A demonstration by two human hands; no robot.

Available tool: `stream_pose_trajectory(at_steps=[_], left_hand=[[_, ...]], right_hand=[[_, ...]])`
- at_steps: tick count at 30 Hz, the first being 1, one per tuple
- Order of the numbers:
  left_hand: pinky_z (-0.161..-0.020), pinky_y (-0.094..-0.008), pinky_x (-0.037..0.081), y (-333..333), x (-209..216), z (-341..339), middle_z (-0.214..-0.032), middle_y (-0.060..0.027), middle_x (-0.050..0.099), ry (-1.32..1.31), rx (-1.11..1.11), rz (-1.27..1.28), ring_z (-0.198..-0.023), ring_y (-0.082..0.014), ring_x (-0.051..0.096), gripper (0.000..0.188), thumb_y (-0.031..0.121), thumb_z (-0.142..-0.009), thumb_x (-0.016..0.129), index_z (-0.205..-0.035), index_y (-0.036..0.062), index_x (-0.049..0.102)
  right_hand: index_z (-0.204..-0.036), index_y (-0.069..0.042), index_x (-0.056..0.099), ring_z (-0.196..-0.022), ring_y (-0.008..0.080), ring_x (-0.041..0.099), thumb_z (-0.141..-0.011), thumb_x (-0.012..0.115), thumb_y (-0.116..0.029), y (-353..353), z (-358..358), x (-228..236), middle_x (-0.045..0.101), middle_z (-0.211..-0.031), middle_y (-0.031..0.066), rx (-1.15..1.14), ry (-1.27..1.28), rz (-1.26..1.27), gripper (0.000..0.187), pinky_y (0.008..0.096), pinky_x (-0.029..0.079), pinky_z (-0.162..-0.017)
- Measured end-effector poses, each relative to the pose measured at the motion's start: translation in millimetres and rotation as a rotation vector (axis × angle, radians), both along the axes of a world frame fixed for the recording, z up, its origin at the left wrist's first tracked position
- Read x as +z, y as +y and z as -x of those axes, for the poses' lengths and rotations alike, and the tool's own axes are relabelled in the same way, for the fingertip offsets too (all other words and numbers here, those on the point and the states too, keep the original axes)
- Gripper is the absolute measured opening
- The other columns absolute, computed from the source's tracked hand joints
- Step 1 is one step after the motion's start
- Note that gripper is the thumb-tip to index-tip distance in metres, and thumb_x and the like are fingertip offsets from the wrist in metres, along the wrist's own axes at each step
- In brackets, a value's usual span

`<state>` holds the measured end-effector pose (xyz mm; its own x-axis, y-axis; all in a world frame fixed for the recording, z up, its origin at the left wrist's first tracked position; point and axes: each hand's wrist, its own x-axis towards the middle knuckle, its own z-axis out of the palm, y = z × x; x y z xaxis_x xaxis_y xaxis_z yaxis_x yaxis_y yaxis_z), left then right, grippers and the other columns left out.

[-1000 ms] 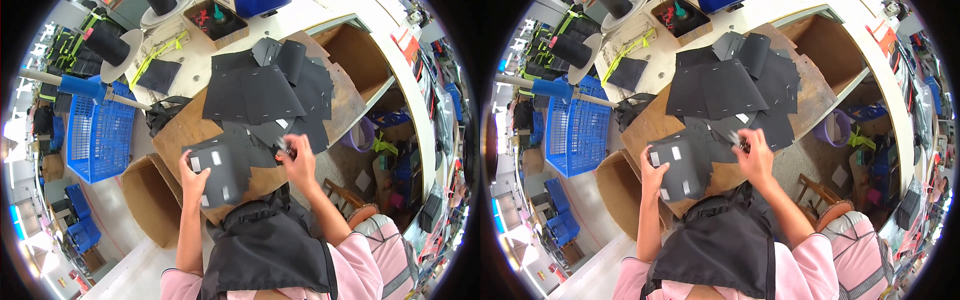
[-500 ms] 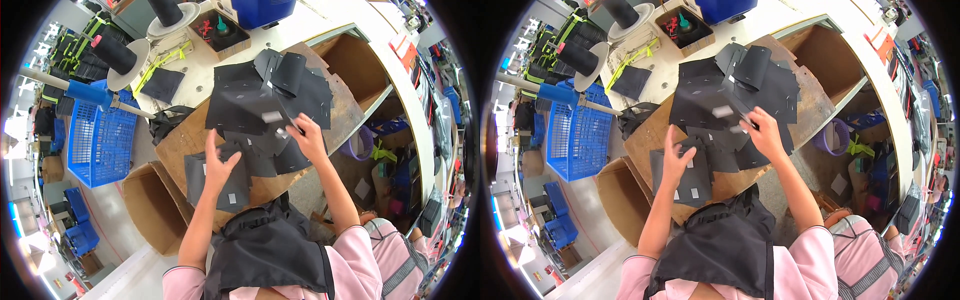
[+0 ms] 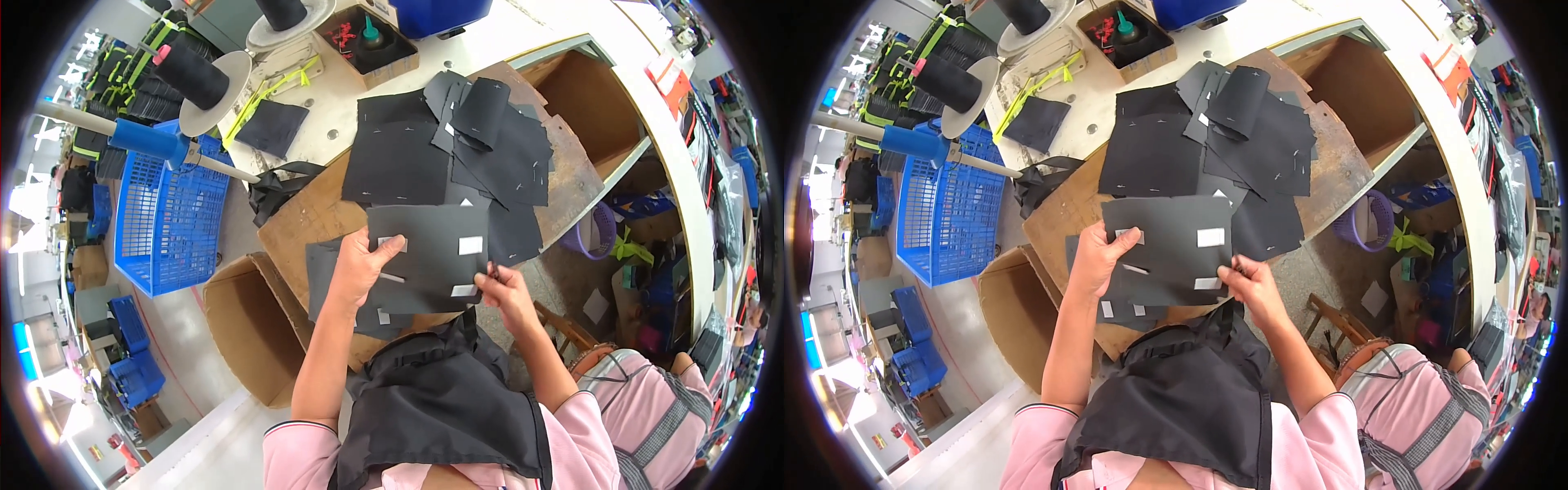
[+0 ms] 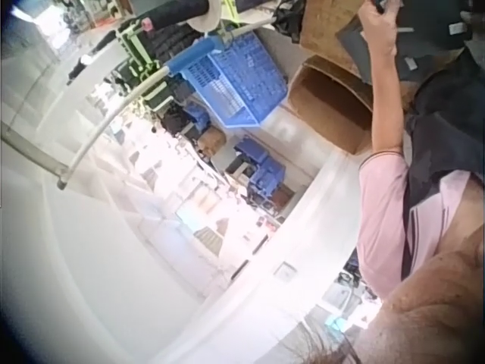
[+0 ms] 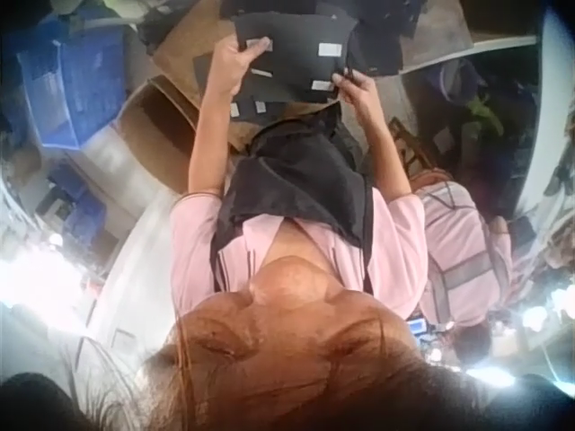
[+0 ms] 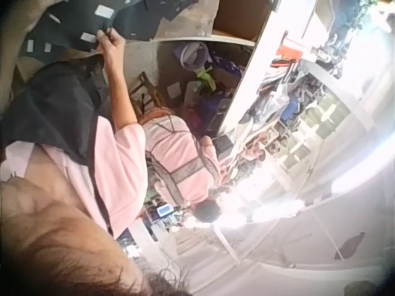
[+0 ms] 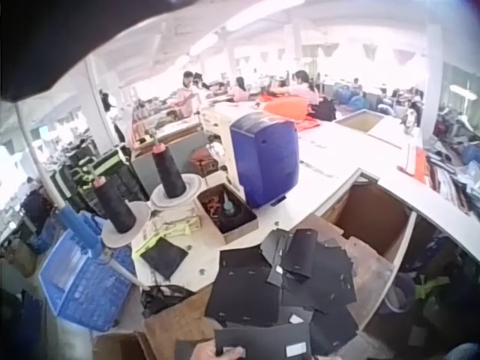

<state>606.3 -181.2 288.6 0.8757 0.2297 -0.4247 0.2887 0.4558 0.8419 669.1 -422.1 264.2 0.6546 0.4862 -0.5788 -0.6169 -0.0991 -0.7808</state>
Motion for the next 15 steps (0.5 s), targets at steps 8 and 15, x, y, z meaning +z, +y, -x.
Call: stream_pose_trajectory(at_steps=[8, 15], left_hand=[[-0.080, -0.0238, 0.045, -2, 6, 15, -0.098, -0.0045, 0.063, 0.034, -0.038, -0.085, -0.087, -0.0094, 0.057, 0.028, -0.001, -0.084, 0.057, -0.112, -0.0033, 0.056], [-0.067, -0.0222, 0.045, 6, 21, 15, -0.084, -0.0007, 0.063, 0.059, -0.141, -0.404, -0.075, -0.0060, 0.055, 0.022, 0.011, -0.084, 0.061, -0.103, -0.0003, 0.061]], right_hand=[[-0.067, -0.012, 0.049, -0.043, 0.0072, 0.042, -0.088, 0.059, -0.019, 9, 43, -22, 0.047, -0.054, -0.0022, -0.201, 0.389, -0.177, 0.024, 0.0199, 0.033, -0.043], [-0.088, 0.001, 0.064, -0.048, 0.0023, 0.043, -0.090, 0.051, -0.007, -6, 46, 4, 0.053, -0.060, -0.0011, 0.010, -0.547, 0.173, 0.016, 0.0180, 0.031, -0.044]])
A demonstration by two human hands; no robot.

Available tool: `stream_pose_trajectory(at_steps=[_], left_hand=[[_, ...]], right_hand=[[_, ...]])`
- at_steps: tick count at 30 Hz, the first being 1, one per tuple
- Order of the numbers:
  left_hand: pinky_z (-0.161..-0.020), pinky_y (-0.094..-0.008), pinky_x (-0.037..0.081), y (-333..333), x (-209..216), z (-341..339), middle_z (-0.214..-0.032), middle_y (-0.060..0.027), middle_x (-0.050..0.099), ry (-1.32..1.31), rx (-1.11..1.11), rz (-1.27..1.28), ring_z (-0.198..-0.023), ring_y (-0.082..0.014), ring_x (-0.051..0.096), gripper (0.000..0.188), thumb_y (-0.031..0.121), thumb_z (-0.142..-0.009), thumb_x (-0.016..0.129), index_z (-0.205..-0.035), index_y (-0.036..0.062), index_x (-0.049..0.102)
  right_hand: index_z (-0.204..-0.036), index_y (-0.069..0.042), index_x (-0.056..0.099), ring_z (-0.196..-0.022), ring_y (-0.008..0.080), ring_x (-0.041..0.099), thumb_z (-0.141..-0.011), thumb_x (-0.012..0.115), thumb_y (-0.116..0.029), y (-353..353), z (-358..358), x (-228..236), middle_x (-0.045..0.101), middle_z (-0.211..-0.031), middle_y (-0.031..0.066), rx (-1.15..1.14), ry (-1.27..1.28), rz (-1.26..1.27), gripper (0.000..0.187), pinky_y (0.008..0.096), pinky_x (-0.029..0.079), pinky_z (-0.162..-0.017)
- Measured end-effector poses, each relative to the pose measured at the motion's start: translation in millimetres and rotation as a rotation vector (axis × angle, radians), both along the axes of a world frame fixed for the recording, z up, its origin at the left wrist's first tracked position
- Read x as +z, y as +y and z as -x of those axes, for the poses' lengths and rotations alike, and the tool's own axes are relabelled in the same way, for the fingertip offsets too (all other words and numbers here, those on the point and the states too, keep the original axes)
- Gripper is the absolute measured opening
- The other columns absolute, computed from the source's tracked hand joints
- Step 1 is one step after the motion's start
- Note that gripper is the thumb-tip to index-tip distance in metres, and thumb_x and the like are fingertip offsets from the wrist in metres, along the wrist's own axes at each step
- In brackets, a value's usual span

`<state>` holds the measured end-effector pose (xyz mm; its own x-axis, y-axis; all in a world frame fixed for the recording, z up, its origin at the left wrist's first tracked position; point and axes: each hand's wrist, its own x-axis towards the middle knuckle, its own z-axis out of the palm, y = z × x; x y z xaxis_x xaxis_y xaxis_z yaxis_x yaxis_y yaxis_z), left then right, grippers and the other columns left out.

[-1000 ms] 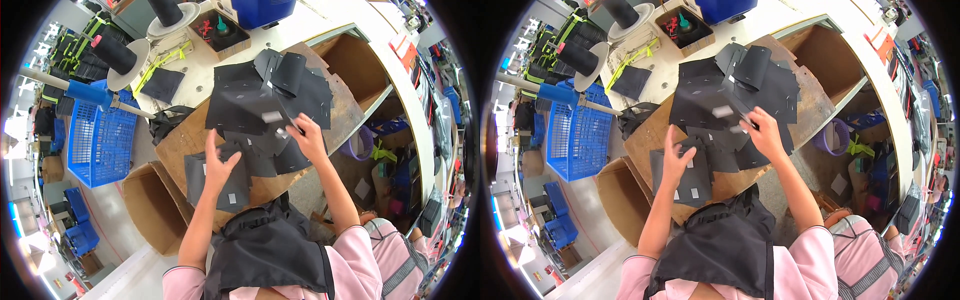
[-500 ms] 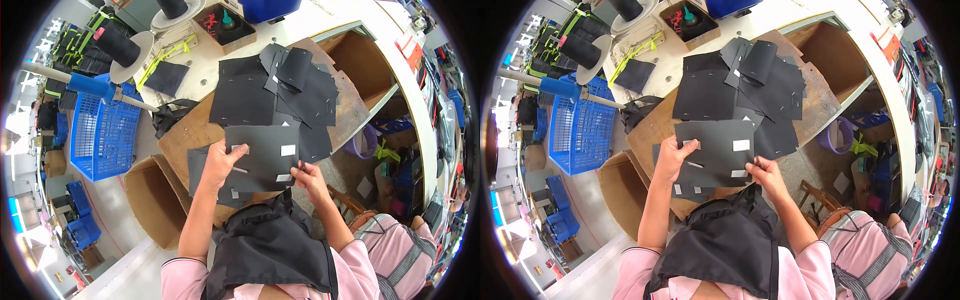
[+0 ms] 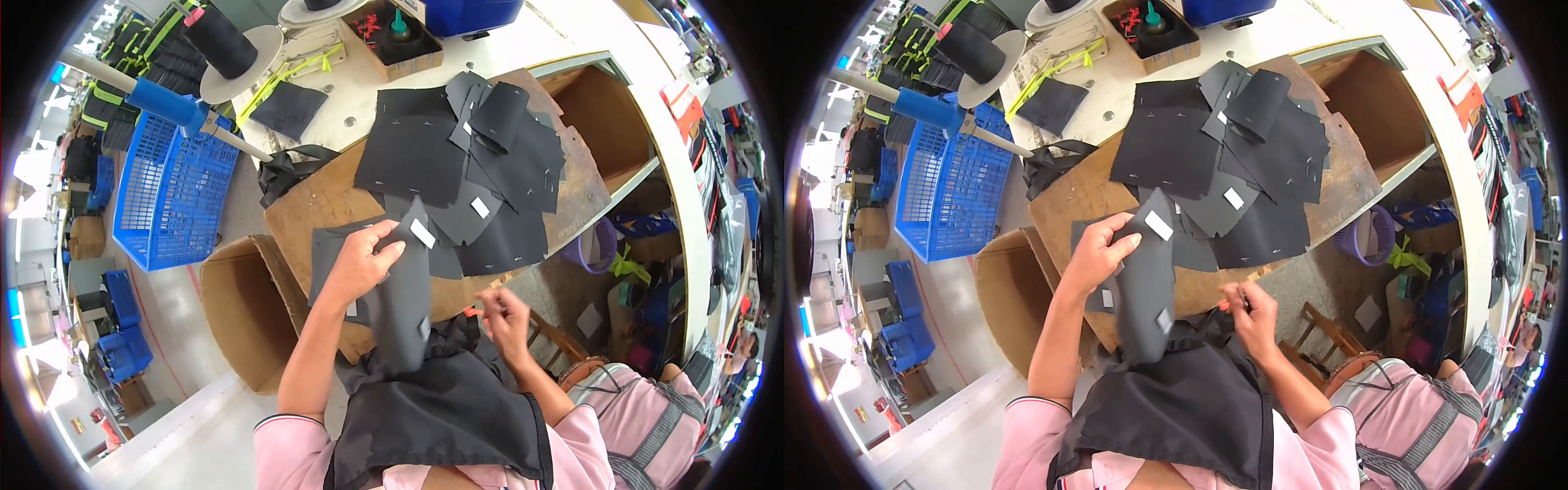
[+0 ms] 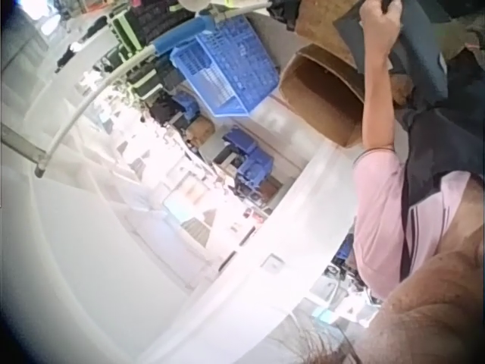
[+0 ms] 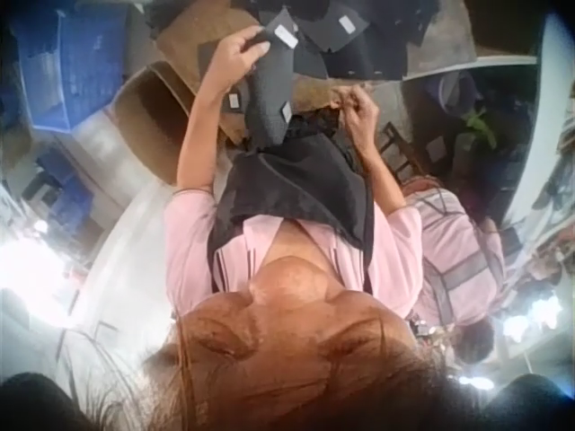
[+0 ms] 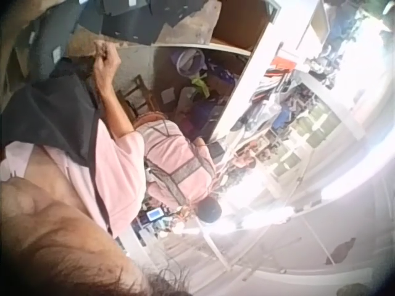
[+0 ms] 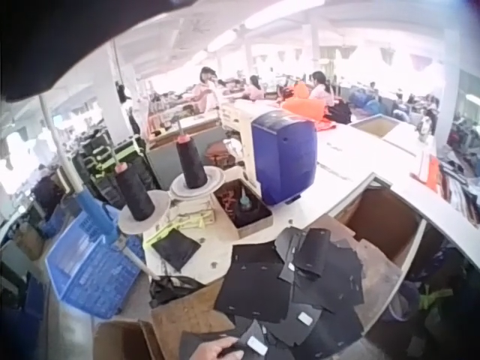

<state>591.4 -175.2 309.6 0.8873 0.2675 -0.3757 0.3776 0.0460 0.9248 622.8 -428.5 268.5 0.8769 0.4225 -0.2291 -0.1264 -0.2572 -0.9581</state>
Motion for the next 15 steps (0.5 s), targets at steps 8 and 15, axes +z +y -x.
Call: stream_pose_trajectory(at_steps=[8, 15], left_hand=[[-0.059, -0.0200, 0.043, -6, 13, 2, -0.075, 0.0012, 0.061, 0.077, -0.169, 0.267, -0.067, -0.0033, 0.053, 0.020, 0.018, -0.085, 0.063, -0.095, 0.0016, 0.064], [-0.055, -0.0198, 0.041, -8, 23, 9, -0.072, 0.0015, 0.060, 0.107, -0.156, 0.250, -0.062, -0.0035, 0.052, 0.023, 0.023, -0.086, 0.061, -0.093, 0.0014, 0.064]], right_hand=[[-0.101, -0.004, 0.053, -0.060, 0.0178, 0.055, -0.074, 0.070, -0.006, 60, -49, 49, 0.054, -0.079, 0.0065, 0.223, -0.569, 0.005, 0.032, 0.0281, 0.043, -0.054], [-0.100, -0.005, 0.056, -0.061, 0.0225, 0.058, -0.070, 0.069, -0.004, 40, -37, 57, 0.055, -0.084, 0.0076, 0.370, -0.745, 0.169, 0.032, 0.0314, 0.045, -0.053]])
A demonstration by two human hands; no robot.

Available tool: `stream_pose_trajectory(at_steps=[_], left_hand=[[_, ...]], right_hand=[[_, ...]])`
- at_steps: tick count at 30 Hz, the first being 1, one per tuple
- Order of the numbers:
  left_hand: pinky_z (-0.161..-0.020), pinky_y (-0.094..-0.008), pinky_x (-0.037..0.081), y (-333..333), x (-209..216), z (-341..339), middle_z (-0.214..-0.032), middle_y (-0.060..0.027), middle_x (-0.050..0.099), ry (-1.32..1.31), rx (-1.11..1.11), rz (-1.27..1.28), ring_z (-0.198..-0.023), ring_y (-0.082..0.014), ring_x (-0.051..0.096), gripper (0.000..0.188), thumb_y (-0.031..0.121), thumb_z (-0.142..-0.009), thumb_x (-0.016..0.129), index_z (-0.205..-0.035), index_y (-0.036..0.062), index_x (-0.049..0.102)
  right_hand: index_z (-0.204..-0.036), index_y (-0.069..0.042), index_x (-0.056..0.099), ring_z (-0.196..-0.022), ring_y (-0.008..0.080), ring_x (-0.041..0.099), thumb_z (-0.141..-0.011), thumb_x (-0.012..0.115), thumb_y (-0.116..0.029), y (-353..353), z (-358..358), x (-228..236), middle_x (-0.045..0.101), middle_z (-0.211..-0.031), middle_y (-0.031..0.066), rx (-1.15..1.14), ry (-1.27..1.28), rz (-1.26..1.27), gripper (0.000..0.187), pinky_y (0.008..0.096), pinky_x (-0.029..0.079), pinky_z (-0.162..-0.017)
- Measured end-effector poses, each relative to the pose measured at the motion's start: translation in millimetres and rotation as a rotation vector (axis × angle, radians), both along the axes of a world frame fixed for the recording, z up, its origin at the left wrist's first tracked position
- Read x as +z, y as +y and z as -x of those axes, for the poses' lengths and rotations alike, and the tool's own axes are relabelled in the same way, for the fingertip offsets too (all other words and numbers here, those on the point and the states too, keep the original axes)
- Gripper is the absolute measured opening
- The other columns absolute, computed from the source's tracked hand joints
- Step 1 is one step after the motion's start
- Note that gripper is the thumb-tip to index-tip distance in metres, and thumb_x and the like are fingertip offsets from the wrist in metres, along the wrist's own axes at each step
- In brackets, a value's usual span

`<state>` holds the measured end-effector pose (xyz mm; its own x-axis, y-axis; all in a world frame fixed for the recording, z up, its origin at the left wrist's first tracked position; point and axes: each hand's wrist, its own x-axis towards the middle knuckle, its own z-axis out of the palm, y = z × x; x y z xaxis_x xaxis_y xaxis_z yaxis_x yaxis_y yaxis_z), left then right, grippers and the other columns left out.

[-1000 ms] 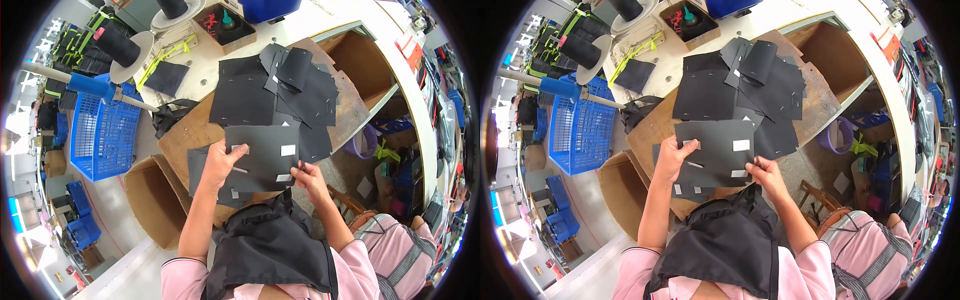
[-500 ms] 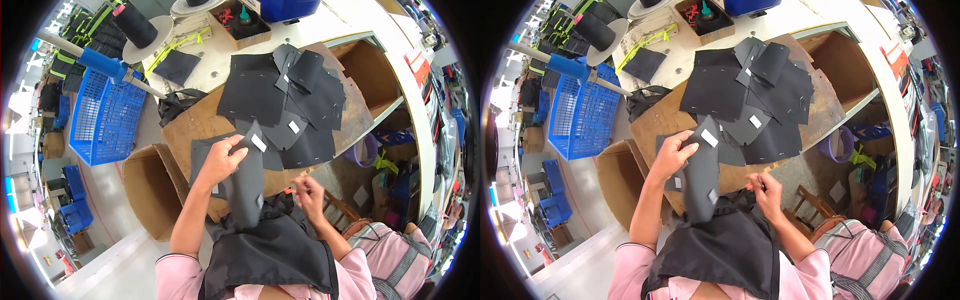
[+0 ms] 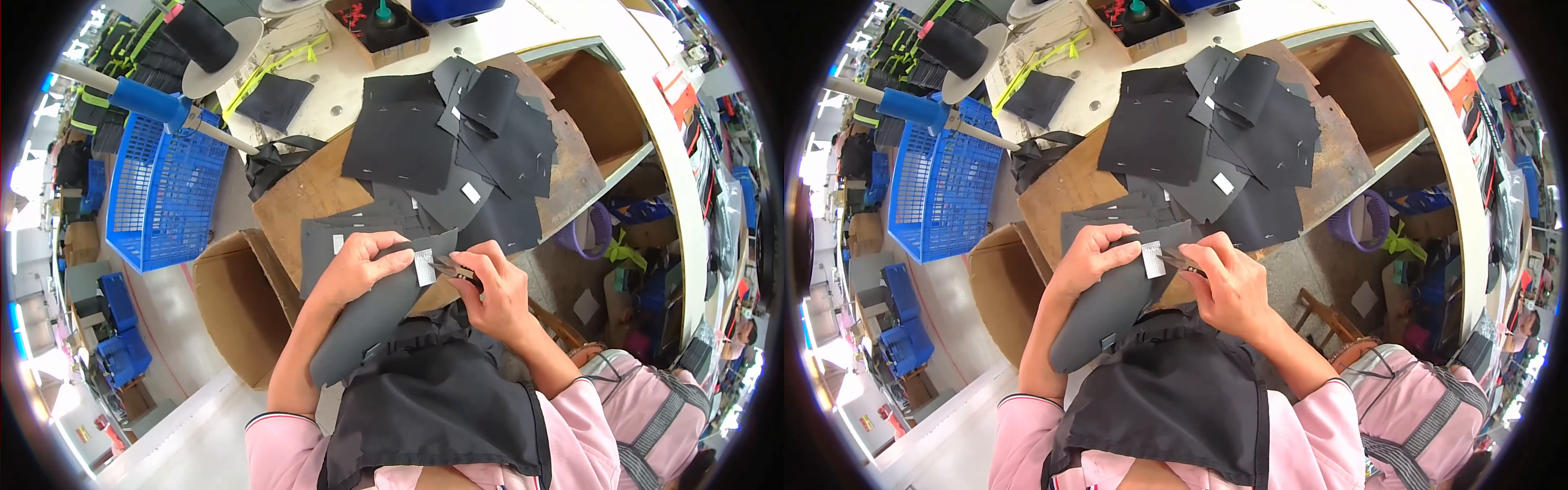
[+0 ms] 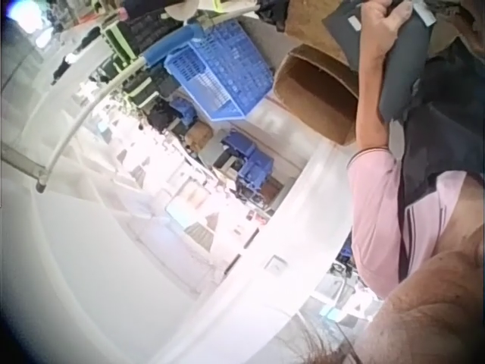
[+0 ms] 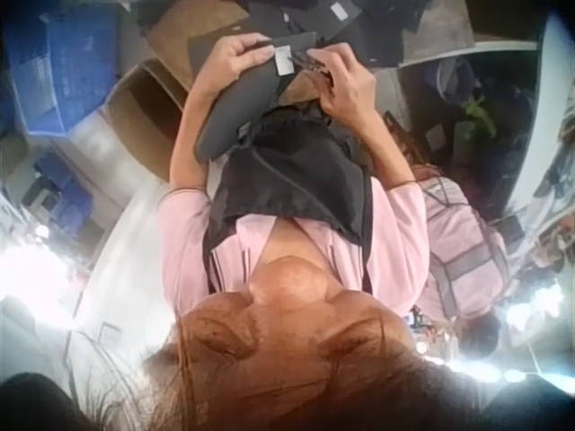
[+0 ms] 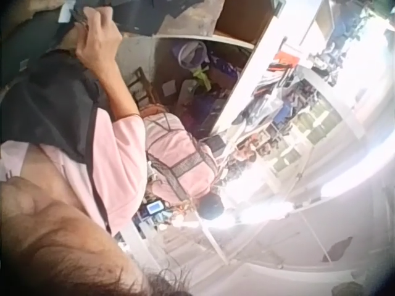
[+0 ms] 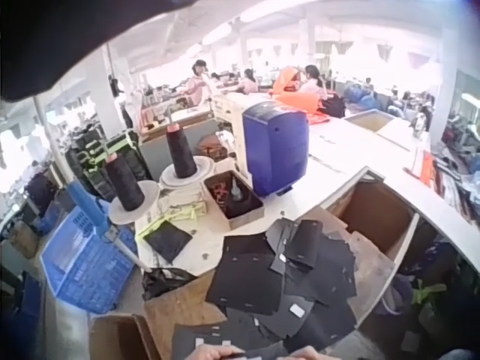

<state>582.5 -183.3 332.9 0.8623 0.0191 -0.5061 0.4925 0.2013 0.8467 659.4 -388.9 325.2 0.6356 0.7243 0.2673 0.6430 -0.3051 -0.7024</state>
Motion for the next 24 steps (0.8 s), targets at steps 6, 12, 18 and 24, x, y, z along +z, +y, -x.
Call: stream_pose_trajectory(at_steps=[6, 12, 18, 24], left_hand=[[-0.055, -0.0189, 0.041, -1, -1, 0, -0.071, 0.0014, 0.060, 0.002, 0.015, 0.020, -0.061, -0.0037, 0.052, 0.021, 0.022, -0.086, 0.061, -0.092, 0.0018, 0.064], [-0.056, -0.0203, 0.042, -4, -1, 3, -0.072, 0.0011, 0.059, -0.001, 0.099, -0.014, -0.063, -0.0046, 0.053, 0.020, 0.020, -0.086, 0.061, -0.091, 0.0007, 0.064], [-0.058, -0.0208, 0.042, -4, -1, 3, -0.077, 0.0007, 0.056, 0.017, 0.051, 0.014, -0.067, -0.0049, 0.053, 0.019, 0.018, -0.087, 0.060, -0.089, -0.0003, 0.063], [-0.057, -0.0199, 0.041, -5, -5, 4, -0.074, 0.0013, 0.057, 0.005, 0.065, 0.029, -0.064, -0.0041, 0.052, 0.018, 0.018, -0.087, 0.059, -0.089, 0.0007, 0.063]], right_hand=[[-0.101, -0.005, 0.056, -0.062, 0.0251, 0.058, -0.070, 0.069, -0.004, 2, 5, -8, 0.055, -0.085, 0.0092, -0.056, 0.072, -0.080, 0.033, 0.0322, 0.045, -0.053], [-0.101, -0.004, 0.056, -0.061, 0.0260, 0.058, -0.072, 0.070, -0.005, 11, 19, -14, 0.056, -0.086, 0.0099, -0.150, 0.027, -0.109, 0.032, 0.0324, 0.046, -0.054], [-0.101, -0.004, 0.057, -0.062, 0.0256, 0.058, -0.071, 0.070, -0.005, 6, 15, -16, 0.056, -0.087, 0.0099, -0.094, -0.050, -0.124, 0.033, 0.0329, 0.047, -0.054], [-0.101, -0.004, 0.056, -0.063, 0.0258, 0.059, -0.072, 0.069, -0.005, 3, 21, -12, 0.056, -0.088, 0.0100, -0.116, -0.002, -0.106, 0.032, 0.0328, 0.047, -0.053]])
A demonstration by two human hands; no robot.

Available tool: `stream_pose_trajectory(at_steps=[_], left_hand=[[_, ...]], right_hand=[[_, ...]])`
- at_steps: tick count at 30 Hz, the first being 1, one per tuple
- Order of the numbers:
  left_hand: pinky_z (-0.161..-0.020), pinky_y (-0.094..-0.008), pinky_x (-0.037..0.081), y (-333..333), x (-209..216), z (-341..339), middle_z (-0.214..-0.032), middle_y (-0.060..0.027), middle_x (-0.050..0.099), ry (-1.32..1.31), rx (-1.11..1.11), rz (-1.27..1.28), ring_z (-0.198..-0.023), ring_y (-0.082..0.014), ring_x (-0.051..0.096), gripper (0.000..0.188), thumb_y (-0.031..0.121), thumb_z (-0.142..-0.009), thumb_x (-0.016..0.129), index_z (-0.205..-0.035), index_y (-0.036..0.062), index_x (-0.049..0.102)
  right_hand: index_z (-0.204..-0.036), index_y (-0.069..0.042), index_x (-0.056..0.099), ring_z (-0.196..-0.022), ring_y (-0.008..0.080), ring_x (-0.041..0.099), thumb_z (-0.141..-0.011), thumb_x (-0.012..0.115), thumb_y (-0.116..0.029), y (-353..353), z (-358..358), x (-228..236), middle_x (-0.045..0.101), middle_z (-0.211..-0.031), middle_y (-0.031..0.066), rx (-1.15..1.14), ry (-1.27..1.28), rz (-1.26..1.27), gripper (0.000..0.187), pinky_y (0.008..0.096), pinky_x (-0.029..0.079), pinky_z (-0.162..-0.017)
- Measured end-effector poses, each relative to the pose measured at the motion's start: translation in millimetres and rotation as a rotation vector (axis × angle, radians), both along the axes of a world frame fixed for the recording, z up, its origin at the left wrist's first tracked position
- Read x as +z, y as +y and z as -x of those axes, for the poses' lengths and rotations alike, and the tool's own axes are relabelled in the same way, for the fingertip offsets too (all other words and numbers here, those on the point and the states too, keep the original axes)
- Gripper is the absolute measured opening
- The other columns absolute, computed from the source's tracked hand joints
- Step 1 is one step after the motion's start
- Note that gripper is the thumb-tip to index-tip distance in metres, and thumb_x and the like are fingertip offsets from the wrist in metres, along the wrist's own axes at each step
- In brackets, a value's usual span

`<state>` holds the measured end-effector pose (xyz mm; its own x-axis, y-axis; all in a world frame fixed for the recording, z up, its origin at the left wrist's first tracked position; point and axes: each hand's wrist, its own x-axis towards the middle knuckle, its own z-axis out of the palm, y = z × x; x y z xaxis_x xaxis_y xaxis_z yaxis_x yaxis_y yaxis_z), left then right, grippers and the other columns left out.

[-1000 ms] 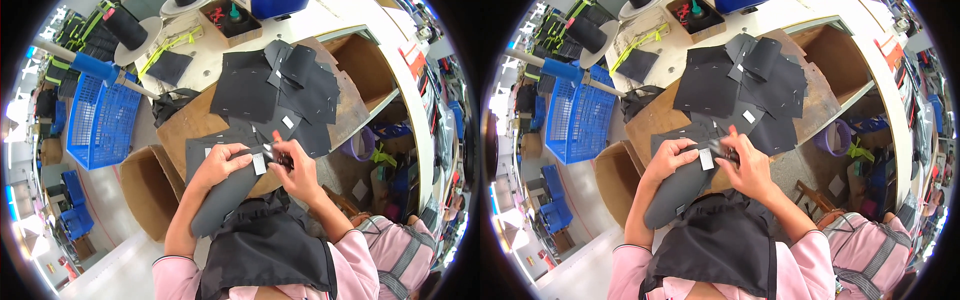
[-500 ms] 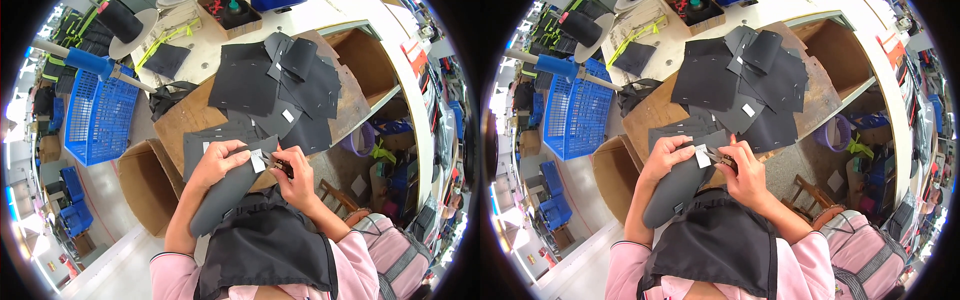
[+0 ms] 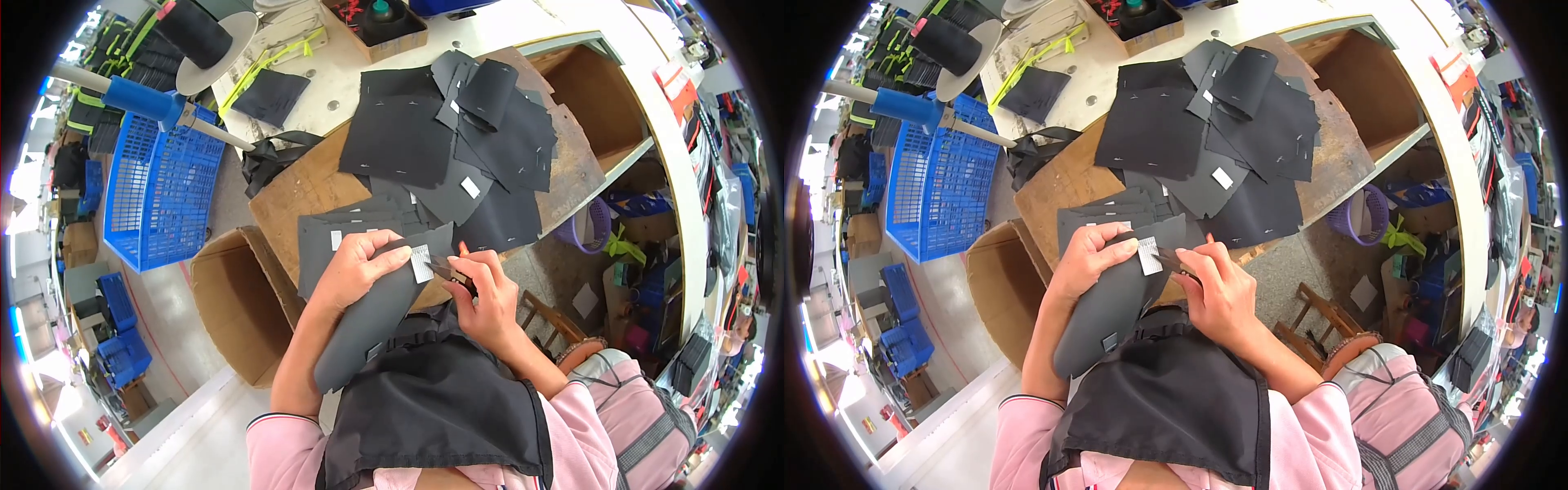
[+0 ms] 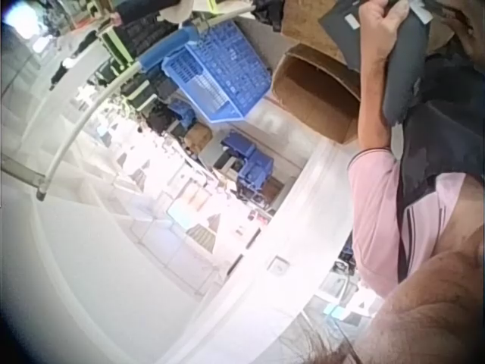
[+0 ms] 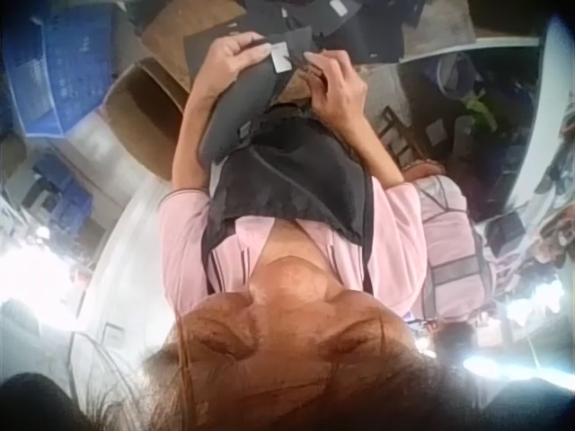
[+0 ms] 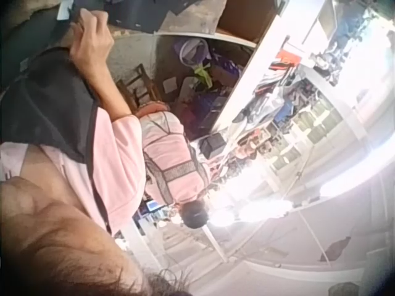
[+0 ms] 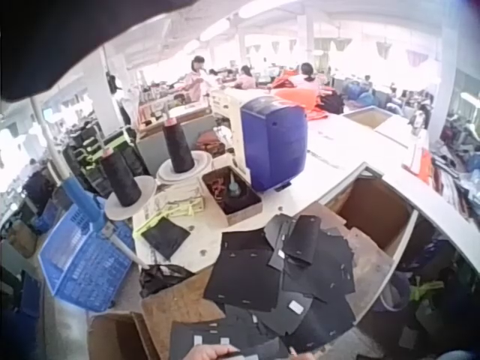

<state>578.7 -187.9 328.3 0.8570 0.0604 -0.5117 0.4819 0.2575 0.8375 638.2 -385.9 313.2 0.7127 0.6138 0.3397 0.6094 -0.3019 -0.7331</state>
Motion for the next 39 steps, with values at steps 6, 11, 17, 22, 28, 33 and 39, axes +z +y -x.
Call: stream_pose_trajectory(at_steps=[6, 11, 17, 22, 28, 33, 39], left_hand=[[-0.055, -0.0197, 0.041, -6, 5, -2, -0.070, 0.0012, 0.060, 0.045, -0.028, -0.032, -0.062, -0.0036, 0.052, 0.018, 0.019, -0.086, 0.059, -0.089, 0.0009, 0.063], [-0.056, -0.0187, 0.041, -8, 6, 0, -0.072, 0.0012, 0.060, 0.054, -0.027, 0.021, -0.063, -0.0032, 0.052, 0.018, 0.018, -0.086, 0.060, -0.090, 0.0009, 0.063], [-0.055, -0.0191, 0.041, -6, 5, -2, -0.071, 0.0008, 0.060, 0.039, -0.048, 0.007, -0.062, -0.0033, 0.052, 0.020, 0.020, -0.086, 0.060, -0.089, 0.0014, 0.063], [-0.055, -0.0193, 0.041, -4, 10, -1, -0.070, 0.0011, 0.060, 0.053, -0.069, -0.005, -0.061, -0.0034, 0.051, 0.020, 0.021, -0.086, 0.060, -0.088, 0.0015, 0.064], [-0.055, -0.0195, 0.041, -6, 7, -1, -0.069, 0.0012, 0.059, 0.064, -0.064, 0.023, -0.061, -0.0036, 0.051, 0.020, 0.021, -0.086, 0.060, -0.087, 0.0015, 0.063], [-0.056, -0.0197, 0.041, -8, 4, -1, -0.069, 0.0014, 0.060, 0.041, -0.115, 0.000, -0.061, -0.0037, 0.052, 0.018, 0.019, -0.087, 0.058, -0.087, 0.0017, 0.063], [-0.054, -0.0170, 0.039, -8, 3, -2, -0.071, 0.0030, 0.059, 0.071, -0.090, 0.046, -0.061, -0.0012, 0.051, 0.016, 0.016, -0.086, 0.057, -0.090, 0.0019, 0.063]], right_hand=[[-0.100, -0.003, 0.054, -0.062, 0.0206, 0.057, -0.076, 0.068, -0.005, 4, -1, 0, 0.056, -0.088, 0.0076, -0.051, 0.088, 0.045, 0.028, 0.0290, 0.047, -0.057], [-0.102, -0.001, 0.050, -0.072, 0.0075, 0.051, -0.084, 0.061, -0.003, -3, -8, 2, 0.052, -0.087, -0.0012, -0.087, 1.306, -0.576, 0.021, 0.0213, 0.042, -0.061], [-0.096, -0.004, 0.060, -0.064, 0.0235, 0.057, -0.069, 0.069, -0.001, -11, -13, 3, 0.058, -0.083, 0.0087, 0.050, 0.210, -0.041, 0.029, 0.0295, 0.046, -0.059], [-0.096, -0.002, 0.060, -0.069, 0.0225, 0.061, -0.068, 0.070, 0.002, -13, -26, 7, 0.059, -0.085, 0.0121, 0.166, 0.027, 0.042, 0.030, 0.0285, 0.049, -0.060], [-0.095, -0.002, 0.061, -0.070, 0.0226, 0.062, -0.066, 0.070, 0.003, -13, -25, 3, 0.061, -0.085, 0.0115, 0.168, 0.137, -0.012, 0.031, 0.0291, 0.050, -0.060], [-0.093, -0.006, 0.062, -0.064, 0.0229, 0.059, -0.066, 0.072, -0.004, -10, -25, 1, 0.062, -0.083, 0.0063, 0.149, 0.019, 0.010, 0.029, 0.0308, 0.045, -0.055], [-0.093, -0.002, 0.061, -0.068, 0.0235, 0.061, -0.065, 0.070, 0.005, -18, -19, 6, 0.062, -0.082, 0.0109, 0.063, 0.029, -0.055, 0.029, 0.0325, 0.051, -0.065]])
